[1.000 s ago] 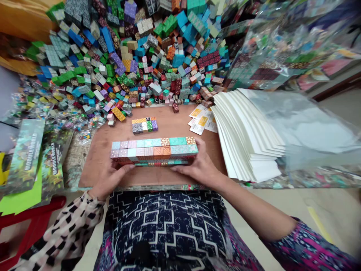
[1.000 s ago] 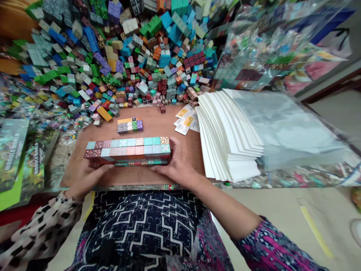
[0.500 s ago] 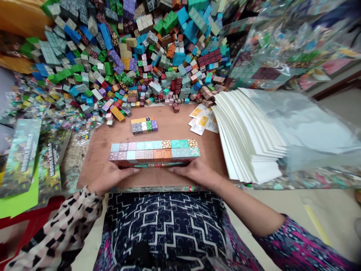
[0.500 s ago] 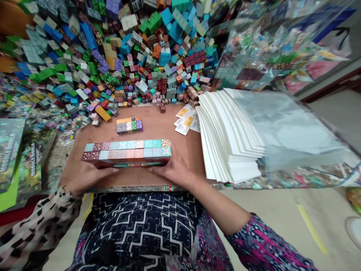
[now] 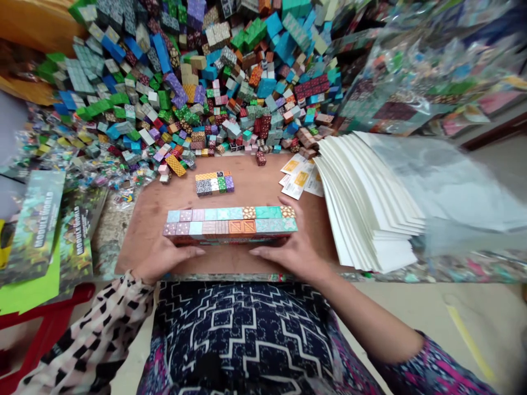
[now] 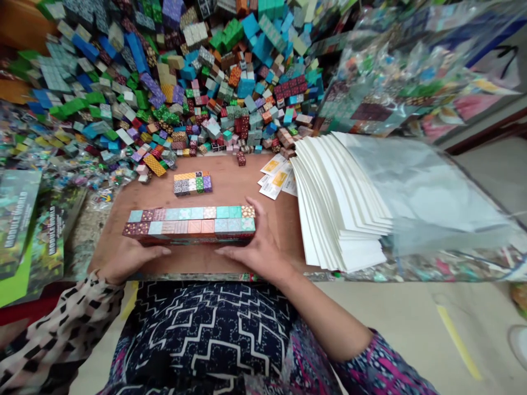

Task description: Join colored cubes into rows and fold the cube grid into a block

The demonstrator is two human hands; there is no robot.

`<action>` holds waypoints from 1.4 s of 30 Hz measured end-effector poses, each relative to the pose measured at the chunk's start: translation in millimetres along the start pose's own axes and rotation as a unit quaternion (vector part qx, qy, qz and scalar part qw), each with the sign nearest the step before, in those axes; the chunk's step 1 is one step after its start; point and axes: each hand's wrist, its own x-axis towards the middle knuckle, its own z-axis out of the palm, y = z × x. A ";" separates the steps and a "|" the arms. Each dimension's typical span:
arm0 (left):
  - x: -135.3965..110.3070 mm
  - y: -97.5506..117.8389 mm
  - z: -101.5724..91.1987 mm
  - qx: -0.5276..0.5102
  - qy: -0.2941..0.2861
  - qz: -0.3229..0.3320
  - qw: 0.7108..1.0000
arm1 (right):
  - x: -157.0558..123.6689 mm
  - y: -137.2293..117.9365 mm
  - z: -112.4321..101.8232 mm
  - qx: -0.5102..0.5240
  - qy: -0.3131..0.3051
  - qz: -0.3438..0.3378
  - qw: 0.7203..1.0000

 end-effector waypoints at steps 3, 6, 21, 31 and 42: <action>-2.5 5.5 -5.4 -0.067 0.045 0.010 0.997 | 5.4 -13.5 -11.6 0.079 0.049 -0.032 0.995; -1.9 8.8 -7.0 -0.134 0.057 0.047 0.988 | 13.5 -23.1 -17.5 0.100 0.042 -0.037 0.993; 4.1 13.9 -3.3 -0.080 0.077 0.094 0.989 | 21.2 -33.0 -33.1 -0.004 0.020 -0.120 0.993; -5.8 4.8 -11.0 -0.178 0.194 0.127 0.956 | -49.4 1.3 -29.7 -0.162 0.089 -0.230 0.956; -28.7 -13.7 2.6 -0.215 0.290 0.034 0.932 | -56.1 34.0 -4.9 -0.313 0.087 -0.114 0.939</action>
